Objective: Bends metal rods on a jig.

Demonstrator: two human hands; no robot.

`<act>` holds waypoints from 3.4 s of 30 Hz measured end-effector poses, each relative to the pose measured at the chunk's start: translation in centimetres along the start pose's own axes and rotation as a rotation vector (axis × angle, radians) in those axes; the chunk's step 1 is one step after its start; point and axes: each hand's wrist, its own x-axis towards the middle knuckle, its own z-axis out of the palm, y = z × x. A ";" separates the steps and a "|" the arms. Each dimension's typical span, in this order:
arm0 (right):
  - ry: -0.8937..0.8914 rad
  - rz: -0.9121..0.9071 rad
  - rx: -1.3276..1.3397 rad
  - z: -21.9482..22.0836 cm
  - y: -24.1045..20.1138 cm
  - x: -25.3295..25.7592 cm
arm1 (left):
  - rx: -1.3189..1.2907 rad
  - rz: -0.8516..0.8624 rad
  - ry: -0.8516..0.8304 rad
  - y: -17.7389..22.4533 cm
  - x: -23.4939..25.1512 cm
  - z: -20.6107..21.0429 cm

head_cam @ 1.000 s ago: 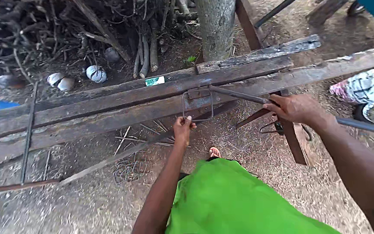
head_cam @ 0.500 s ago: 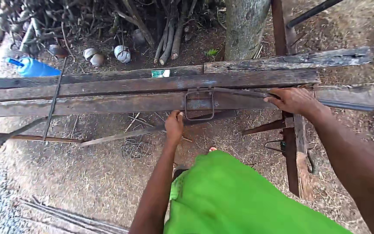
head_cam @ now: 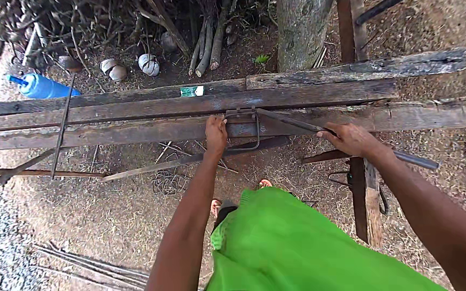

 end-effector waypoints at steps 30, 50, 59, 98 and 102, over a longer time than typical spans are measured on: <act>-0.060 0.111 0.178 4.8 -1.8 -2.9 | -0.139 0.050 -0.018 -1.6 0.8 0.3; -0.032 0.164 0.203 5.6 -2.8 -3.7 | -0.105 0.083 0.104 -1.5 0.1 1.9; -0.043 0.065 0.251 4.6 -1.6 -2.5 | -0.077 0.156 0.119 -1.9 0.1 1.9; 0.060 0.312 0.093 6.1 -7.9 -5.0 | -0.013 0.194 0.110 -2.2 0.6 1.8; 0.060 0.559 0.255 10.5 -14.8 -6.9 | -0.024 0.195 0.070 -2.1 0.4 1.6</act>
